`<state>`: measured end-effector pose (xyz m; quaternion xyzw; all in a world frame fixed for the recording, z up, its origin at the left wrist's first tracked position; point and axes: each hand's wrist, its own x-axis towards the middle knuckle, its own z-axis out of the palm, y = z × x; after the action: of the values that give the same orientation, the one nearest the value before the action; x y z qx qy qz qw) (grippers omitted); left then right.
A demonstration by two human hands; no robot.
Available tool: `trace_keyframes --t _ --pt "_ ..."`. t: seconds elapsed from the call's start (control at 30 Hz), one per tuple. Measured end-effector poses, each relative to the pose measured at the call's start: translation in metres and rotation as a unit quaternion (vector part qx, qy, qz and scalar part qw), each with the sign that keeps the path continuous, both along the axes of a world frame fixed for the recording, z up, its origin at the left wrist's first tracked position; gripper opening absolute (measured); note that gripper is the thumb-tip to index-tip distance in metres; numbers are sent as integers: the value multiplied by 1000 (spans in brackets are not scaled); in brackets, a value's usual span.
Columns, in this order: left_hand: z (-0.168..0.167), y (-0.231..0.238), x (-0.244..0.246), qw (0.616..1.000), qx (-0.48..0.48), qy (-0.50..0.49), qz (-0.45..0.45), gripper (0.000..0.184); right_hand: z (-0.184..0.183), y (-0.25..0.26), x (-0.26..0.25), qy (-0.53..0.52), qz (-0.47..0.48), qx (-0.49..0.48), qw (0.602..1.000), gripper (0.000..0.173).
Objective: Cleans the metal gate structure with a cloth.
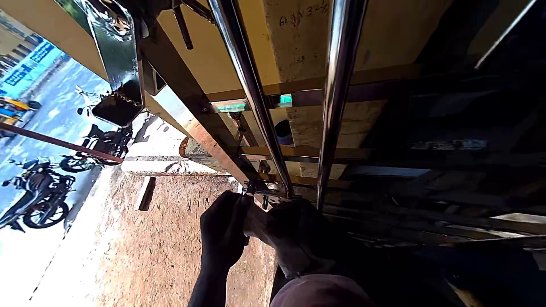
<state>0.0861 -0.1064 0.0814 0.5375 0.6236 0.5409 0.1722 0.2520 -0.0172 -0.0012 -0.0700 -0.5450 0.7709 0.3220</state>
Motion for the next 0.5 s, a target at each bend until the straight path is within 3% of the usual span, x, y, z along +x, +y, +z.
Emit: trace_keyframes --t 0.1,0.17,0.3,0.4,0.5 --pt "-23 16 -5 988 8 100 113 12 32 -6 -28 -30 -119 -166 978 14" --pt "-34 20 -12 977 24 126 171 22 27 -6 -56 -53 -192 -163 966 19" --pt "-38 21 -33 972 32 132 191 42 4 -16 -109 -29 -339 6 940 29" --pt "-33 27 -44 987 31 87 135 42 -7 -12 -132 -12 -473 187 861 31" --pt "-32 38 -50 998 36 -13 58 38 -9 -5 -142 -22 -550 241 799 26"
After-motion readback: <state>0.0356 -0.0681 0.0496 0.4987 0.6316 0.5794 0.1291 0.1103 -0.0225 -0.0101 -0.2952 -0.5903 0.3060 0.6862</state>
